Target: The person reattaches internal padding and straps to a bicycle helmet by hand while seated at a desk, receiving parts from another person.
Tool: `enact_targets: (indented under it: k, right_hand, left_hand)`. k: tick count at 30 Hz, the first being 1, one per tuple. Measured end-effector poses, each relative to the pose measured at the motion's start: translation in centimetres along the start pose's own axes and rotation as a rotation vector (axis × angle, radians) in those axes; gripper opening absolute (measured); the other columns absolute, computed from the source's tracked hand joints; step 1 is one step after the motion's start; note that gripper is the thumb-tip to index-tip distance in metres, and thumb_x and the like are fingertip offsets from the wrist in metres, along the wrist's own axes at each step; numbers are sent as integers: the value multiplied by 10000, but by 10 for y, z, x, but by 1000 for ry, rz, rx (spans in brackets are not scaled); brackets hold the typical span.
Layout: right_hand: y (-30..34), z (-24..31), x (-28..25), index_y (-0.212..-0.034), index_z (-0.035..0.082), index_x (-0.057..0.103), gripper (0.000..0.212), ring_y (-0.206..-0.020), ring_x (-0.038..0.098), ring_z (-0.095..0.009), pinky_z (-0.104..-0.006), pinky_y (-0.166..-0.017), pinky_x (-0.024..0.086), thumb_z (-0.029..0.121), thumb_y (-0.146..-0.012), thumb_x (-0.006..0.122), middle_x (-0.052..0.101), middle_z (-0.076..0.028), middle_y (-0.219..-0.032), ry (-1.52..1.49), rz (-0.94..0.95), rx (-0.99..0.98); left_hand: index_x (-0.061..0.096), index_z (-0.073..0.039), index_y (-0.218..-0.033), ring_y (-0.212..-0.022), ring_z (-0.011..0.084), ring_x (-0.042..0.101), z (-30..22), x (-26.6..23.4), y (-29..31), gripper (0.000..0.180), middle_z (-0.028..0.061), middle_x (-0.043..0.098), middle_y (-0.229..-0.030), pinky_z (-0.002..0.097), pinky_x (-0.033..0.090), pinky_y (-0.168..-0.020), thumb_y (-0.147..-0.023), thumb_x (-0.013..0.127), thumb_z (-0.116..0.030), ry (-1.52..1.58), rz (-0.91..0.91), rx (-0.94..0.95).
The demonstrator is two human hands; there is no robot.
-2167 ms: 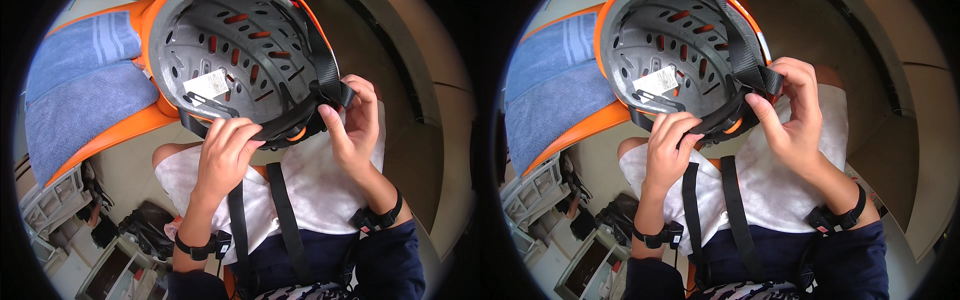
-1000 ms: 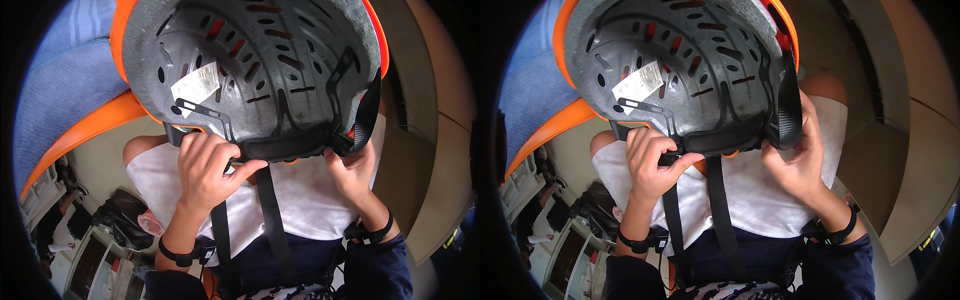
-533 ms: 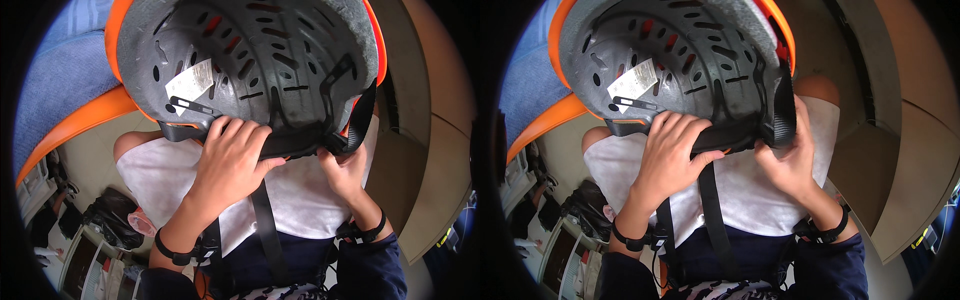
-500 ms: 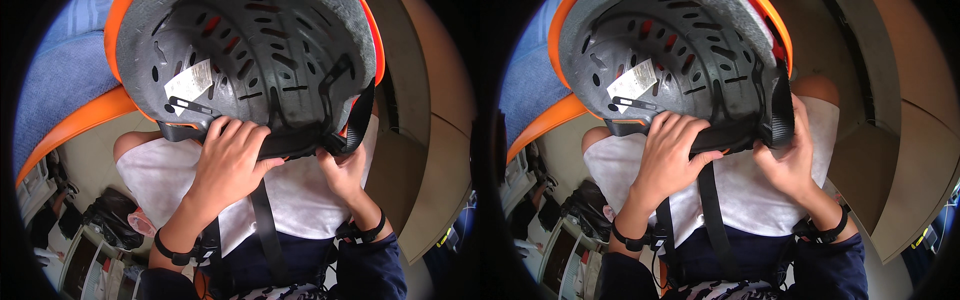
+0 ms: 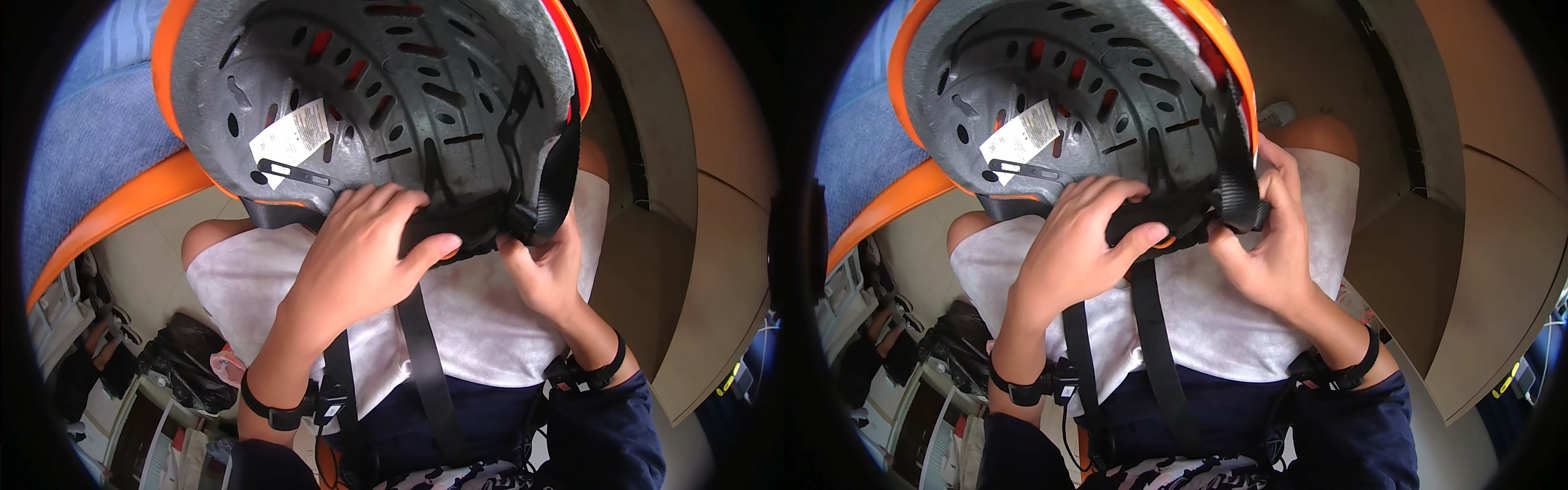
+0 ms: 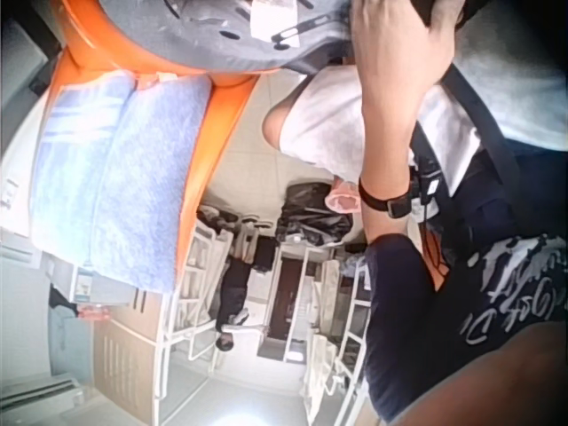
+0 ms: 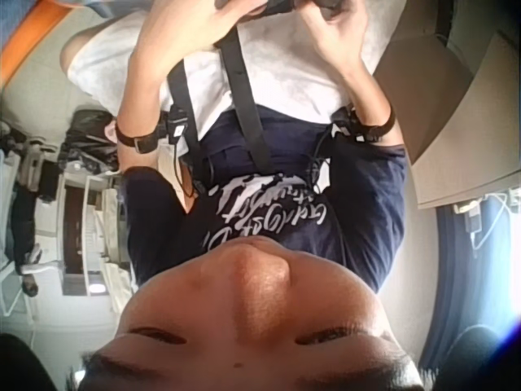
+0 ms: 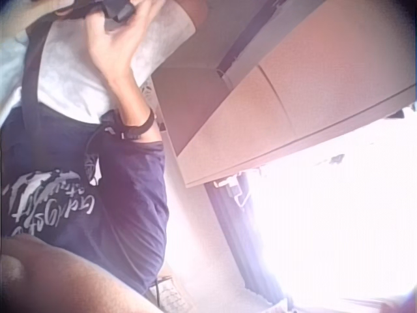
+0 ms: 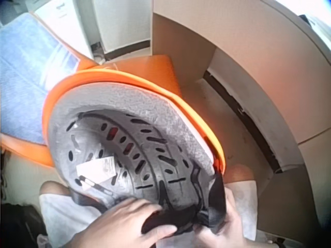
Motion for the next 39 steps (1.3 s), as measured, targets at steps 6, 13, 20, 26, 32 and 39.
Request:
enact_targets:
  k: [6,13,20,26,32,39]
  right_hand:
    - [-2,1,1,-899,30,492,271,-1227,456,-252,-328,-965,401,4,-696,670,398,-197,-1360,-74,-9,-14]
    - [-2,-1,1,-880,36,482,277,-1230,451,-254,-329,-958,408,23,-696,689,381,-211,-1371,14,16,-82]
    - [1,-4,0,-987,12,546,310,-1209,455,-254,-335,-963,409,12,-702,667,397,-194,-1335,-9,7,-35]
    - [1,-2,3,-1103,-18,565,410,-1198,460,-246,-335,-972,411,-9,-702,649,402,-170,-1322,-1,1,-19]
    - [1,-3,3,-1085,-11,566,387,-1197,461,-250,-340,-976,406,-7,-711,664,399,-165,-1317,-24,2,-23]
    - [-2,1,6,-919,24,535,270,-1209,458,-254,-346,-966,405,3,-707,700,395,-187,-1316,-30,15,-140]
  left_hand:
    - [666,40,-851,-806,404,647,14,3,-56,298,244,656,-803,437,510,-741,-898,571,-238,-18,-84,-270]
    - [697,20,-833,-857,420,649,11,9,-74,306,243,672,-851,459,520,-833,-820,592,-267,-233,-95,-329]
    - [692,20,-717,-768,391,687,2,15,-76,169,241,678,-776,422,567,-730,-683,610,-124,-232,-241,-366]
    - [685,27,-700,-746,396,686,9,16,-73,156,242,676,-770,424,571,-709,-679,609,-108,-232,-261,-340]
    - [677,33,-702,-751,404,684,9,18,-70,148,245,675,-775,430,572,-709,-685,612,-99,-251,-270,-303]
    - [701,-1,-885,-878,392,660,14,16,-78,296,227,684,-885,439,525,-843,-745,654,-257,-200,-170,-373]
Point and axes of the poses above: each hand's wrist, its own y-axis away from the middle knuckle, its own x-axis out of the palm, z = x × y, the point moved 3 cm from there along -y, towards the middle knuckle
